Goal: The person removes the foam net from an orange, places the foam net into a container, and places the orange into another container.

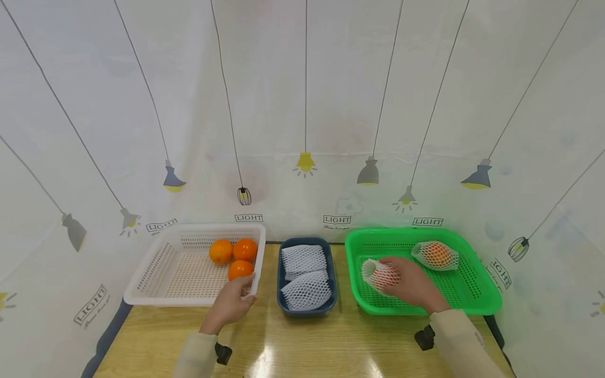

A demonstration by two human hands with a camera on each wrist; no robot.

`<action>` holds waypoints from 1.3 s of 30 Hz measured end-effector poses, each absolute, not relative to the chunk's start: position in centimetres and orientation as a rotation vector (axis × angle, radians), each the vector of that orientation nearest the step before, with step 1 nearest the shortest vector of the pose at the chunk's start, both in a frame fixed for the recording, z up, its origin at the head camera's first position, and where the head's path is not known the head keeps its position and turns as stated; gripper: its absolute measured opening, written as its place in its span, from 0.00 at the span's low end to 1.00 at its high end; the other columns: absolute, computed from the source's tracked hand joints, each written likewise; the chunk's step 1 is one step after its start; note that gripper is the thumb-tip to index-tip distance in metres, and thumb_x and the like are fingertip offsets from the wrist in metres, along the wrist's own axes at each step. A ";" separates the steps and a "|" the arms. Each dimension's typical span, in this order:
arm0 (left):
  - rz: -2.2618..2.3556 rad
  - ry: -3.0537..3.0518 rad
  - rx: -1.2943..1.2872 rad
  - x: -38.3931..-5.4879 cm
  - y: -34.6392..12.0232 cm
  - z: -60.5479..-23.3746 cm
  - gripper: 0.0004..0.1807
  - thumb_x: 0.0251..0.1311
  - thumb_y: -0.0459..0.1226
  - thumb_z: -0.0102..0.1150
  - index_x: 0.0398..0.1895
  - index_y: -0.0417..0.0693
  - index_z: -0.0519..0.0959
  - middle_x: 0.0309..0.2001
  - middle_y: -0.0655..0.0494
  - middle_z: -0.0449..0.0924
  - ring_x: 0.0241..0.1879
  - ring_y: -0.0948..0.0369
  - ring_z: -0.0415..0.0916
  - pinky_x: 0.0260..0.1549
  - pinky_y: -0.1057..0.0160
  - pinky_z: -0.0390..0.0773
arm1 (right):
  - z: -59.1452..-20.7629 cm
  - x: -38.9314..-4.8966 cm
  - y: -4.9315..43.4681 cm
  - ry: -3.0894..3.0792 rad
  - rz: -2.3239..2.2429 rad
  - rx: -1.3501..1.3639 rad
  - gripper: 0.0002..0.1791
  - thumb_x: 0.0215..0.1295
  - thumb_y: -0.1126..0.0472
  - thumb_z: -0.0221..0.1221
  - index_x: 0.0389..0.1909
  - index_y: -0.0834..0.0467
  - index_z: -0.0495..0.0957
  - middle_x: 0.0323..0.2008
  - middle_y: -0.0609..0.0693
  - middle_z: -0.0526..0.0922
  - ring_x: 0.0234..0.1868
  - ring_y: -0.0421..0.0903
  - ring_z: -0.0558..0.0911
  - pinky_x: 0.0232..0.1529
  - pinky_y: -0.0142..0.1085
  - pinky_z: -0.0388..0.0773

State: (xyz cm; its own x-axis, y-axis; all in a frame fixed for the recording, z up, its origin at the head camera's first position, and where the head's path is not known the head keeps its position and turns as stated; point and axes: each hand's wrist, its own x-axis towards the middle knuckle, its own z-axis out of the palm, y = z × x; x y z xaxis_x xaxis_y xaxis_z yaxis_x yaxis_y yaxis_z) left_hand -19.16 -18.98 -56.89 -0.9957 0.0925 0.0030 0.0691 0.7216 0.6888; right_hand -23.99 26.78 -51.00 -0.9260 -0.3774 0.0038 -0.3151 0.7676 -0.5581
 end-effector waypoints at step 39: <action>1.620 2.984 0.094 -17.7 -16.7 -58.7 0.35 0.59 0.44 0.73 0.70 0.55 0.73 0.69 0.47 0.71 0.67 0.48 0.69 0.66 0.40 0.71 | -54.4 -18.5 16.6 2.496 -1.594 -0.325 0.40 0.56 0.54 0.76 0.70 0.49 0.71 0.63 0.63 0.78 0.52 0.54 0.85 0.45 0.38 0.86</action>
